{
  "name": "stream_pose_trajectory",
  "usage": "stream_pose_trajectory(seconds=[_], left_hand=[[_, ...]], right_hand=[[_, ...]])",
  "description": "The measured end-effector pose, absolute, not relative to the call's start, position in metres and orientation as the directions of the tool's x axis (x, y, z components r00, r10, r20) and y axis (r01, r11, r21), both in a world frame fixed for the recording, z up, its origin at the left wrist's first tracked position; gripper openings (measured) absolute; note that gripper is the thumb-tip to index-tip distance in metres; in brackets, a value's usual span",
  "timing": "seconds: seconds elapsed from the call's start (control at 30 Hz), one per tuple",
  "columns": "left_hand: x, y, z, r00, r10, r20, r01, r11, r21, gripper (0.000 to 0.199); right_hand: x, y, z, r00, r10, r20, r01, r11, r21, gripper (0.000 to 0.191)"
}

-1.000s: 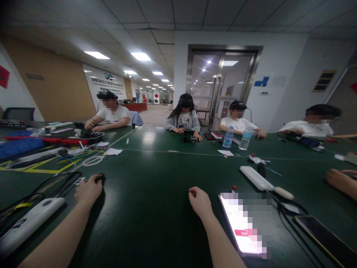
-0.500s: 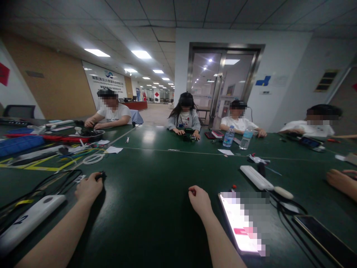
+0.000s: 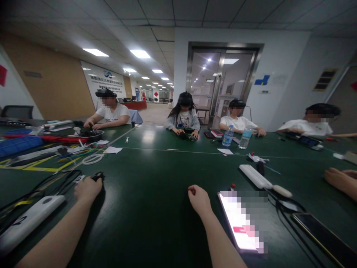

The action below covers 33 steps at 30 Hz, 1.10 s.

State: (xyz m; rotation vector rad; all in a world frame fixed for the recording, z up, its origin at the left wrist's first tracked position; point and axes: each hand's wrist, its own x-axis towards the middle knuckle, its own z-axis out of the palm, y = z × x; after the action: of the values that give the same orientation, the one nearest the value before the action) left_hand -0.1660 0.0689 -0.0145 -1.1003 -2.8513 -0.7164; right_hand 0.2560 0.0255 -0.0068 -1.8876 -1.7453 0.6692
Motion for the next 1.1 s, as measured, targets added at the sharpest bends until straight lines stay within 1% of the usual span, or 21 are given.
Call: stream_pose_trajectory(seconds=[0.07, 0.13, 0.2, 0.27, 0.33, 0.4, 0.5, 0.57, 0.67, 0.77, 0.83, 0.9, 1.0, 1.1], left_hand=[[-0.161, 0.072, -0.015, -0.699, 0.700, 0.147, 0.688, 0.603, 0.403, 0.051], [-0.147, 0.074, -0.015, -0.552, 0.823, 0.137, 0.792, 0.464, 0.397, 0.051], [-0.123, 0.074, -0.016, -0.310, 0.941, 0.135, 0.880, 0.230, 0.415, 0.048], [-0.092, 0.068, -0.017, -0.044, 0.988, 0.147, 0.888, -0.029, 0.459, 0.045], [-0.058, 0.056, -0.016, 0.191, 0.971, 0.145, 0.804, -0.239, 0.545, 0.044], [-0.028, 0.041, -0.013, 0.407, 0.905, 0.121, 0.682, -0.390, 0.619, 0.043], [0.000, 0.019, -0.006, 0.617, 0.784, 0.062, 0.558, -0.492, 0.669, 0.042], [0.006, 0.012, -0.002, 0.662, 0.749, 0.041, 0.529, -0.505, 0.682, 0.043], [0.004, 0.010, -0.002, 0.617, 0.787, 0.023, 0.544, -0.447, 0.710, 0.047], [0.001, 0.012, -0.005, 0.571, 0.821, 0.006, 0.533, -0.377, 0.757, 0.052], [0.001, 0.013, -0.007, 0.573, 0.819, 0.014, 0.507, -0.368, 0.780, 0.053], [0.002, 0.013, -0.007, 0.575, 0.817, 0.029, 0.490, -0.373, 0.788, 0.053], [0.002, 0.012, -0.007, 0.577, 0.816, 0.034, 0.484, -0.375, 0.790, 0.053], [0.001, 0.013, -0.007, 0.583, 0.812, 0.019, 0.484, -0.365, 0.795, 0.053]], right_hand=[[0.257, 0.027, -0.010, 0.067, 0.998, -0.021, 0.754, -0.065, -0.653, 0.025], [0.258, 0.027, -0.012, 0.068, 0.998, -0.014, 0.738, -0.060, -0.672, 0.025], [0.258, 0.026, -0.012, 0.066, 0.998, -0.018, 0.724, -0.060, -0.687, 0.025], [0.258, 0.026, -0.012, 0.065, 0.998, -0.026, 0.715, -0.065, -0.696, 0.025], [0.258, 0.025, -0.011, 0.065, 0.997, -0.032, 0.711, -0.069, -0.700, 0.024], [0.257, 0.025, -0.011, 0.069, 0.997, -0.027, 0.712, -0.068, -0.699, 0.024], [0.255, 0.025, -0.010, 0.072, 0.997, -0.006, 0.723, -0.056, -0.688, 0.023], [0.252, 0.024, -0.008, 0.065, 0.998, 0.013, 0.726, -0.039, -0.686, 0.023], [0.244, 0.018, -0.001, 0.001, 0.998, 0.067, 0.702, 0.047, -0.710, 0.025], [0.233, 0.008, 0.009, -0.189, 0.975, 0.113, 0.633, 0.209, -0.746, 0.026], [0.227, 0.001, 0.016, -0.350, 0.933, 0.080, 0.602, 0.289, -0.744, 0.026], [0.222, -0.004, 0.020, -0.446, 0.894, 0.050, 0.600, 0.339, -0.724, 0.027], [0.219, -0.008, 0.020, -0.498, 0.866, 0.036, 0.618, 0.384, -0.686, 0.025], [0.217, -0.008, 0.018, -0.496, 0.867, 0.045, 0.647, 0.404, -0.647, 0.019]])
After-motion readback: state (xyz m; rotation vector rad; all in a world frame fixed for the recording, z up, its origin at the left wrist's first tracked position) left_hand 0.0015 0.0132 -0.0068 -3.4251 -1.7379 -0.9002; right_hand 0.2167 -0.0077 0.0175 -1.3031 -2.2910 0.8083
